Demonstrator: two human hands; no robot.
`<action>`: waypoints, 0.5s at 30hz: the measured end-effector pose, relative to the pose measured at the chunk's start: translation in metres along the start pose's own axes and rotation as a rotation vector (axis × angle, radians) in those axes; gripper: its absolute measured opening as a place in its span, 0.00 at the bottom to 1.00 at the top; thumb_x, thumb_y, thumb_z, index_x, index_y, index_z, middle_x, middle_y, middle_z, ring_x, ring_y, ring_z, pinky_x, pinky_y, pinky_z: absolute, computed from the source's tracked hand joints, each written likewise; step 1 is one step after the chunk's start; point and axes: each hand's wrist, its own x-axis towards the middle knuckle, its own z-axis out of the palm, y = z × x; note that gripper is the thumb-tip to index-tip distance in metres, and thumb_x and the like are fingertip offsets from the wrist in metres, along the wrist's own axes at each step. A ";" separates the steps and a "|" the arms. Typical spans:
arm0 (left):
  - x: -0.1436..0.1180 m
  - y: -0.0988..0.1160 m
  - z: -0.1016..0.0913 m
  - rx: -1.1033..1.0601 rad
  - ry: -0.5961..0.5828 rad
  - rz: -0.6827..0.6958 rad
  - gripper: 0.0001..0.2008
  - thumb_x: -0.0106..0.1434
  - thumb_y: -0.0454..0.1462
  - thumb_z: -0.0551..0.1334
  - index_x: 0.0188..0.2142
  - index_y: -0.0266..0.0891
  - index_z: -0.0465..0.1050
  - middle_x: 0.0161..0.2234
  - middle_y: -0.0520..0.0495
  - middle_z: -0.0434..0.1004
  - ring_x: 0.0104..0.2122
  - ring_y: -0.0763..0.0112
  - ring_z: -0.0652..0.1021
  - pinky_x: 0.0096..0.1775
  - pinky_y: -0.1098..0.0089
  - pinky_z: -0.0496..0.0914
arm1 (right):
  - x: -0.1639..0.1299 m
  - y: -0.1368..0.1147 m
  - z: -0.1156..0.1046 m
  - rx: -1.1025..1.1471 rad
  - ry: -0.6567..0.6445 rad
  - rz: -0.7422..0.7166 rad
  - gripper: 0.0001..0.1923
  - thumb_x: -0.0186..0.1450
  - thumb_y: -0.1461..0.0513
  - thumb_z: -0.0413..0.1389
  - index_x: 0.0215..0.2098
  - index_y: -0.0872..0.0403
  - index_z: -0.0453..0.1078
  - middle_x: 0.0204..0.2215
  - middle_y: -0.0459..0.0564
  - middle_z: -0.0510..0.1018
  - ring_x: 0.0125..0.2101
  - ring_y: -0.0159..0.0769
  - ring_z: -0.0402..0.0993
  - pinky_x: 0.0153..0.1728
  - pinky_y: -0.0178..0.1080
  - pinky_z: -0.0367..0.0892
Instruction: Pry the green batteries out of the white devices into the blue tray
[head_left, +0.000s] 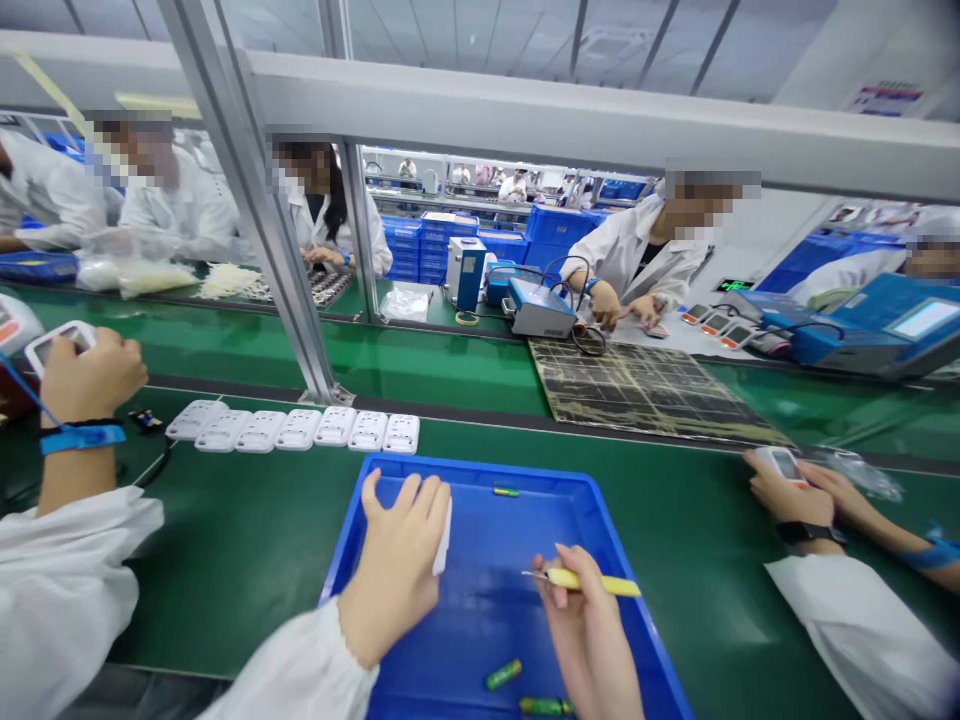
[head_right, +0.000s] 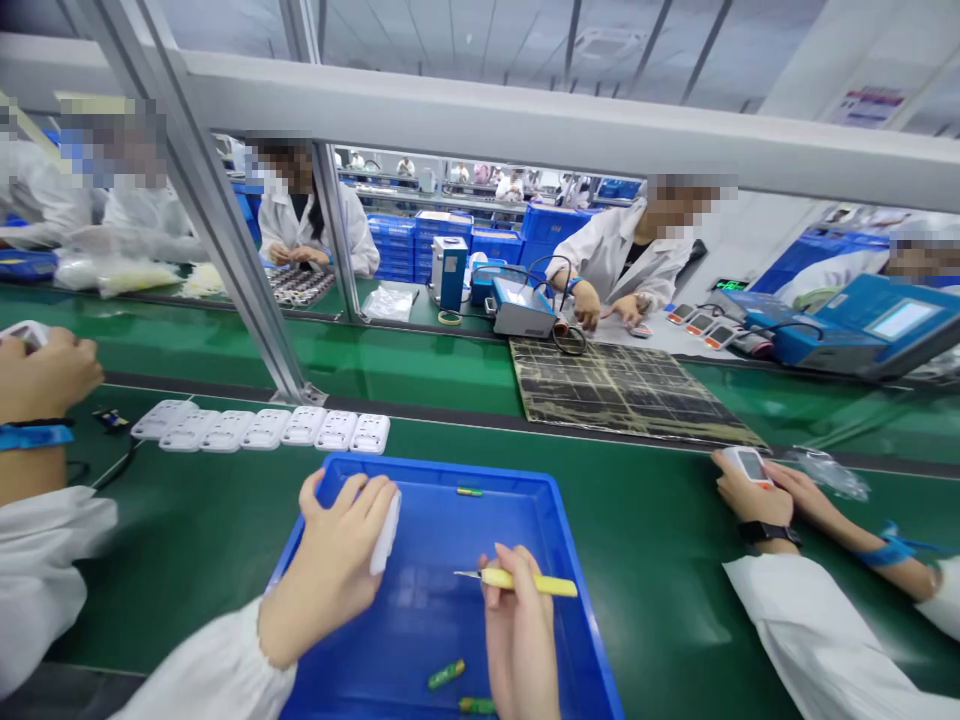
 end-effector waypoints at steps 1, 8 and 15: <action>0.011 -0.005 -0.009 0.003 -0.009 0.022 0.37 0.43 0.26 0.56 0.56 0.39 0.59 0.51 0.40 0.70 0.52 0.52 0.66 0.57 0.39 0.40 | 0.000 0.000 0.000 0.027 0.037 0.028 0.12 0.58 0.60 0.61 0.21 0.49 0.64 0.14 0.37 0.62 0.21 0.31 0.66 0.36 0.38 0.69; 0.127 -0.042 -0.009 -0.015 -0.131 -0.006 0.35 0.48 0.40 0.63 0.55 0.39 0.55 0.54 0.39 0.65 0.55 0.53 0.60 0.57 0.41 0.43 | 0.001 -0.015 0.002 0.135 0.077 0.066 0.14 0.52 0.63 0.64 0.17 0.50 0.63 0.12 0.37 0.62 0.18 0.29 0.60 0.35 0.39 0.70; 0.168 -0.077 0.069 0.046 -0.425 -0.048 0.37 0.40 0.49 0.69 0.49 0.42 0.61 0.47 0.41 0.72 0.51 0.49 0.65 0.51 0.36 0.52 | 0.005 -0.033 -0.041 0.050 0.134 0.039 0.17 0.52 0.60 0.66 0.16 0.51 0.61 0.10 0.37 0.61 0.17 0.29 0.60 0.40 0.40 0.71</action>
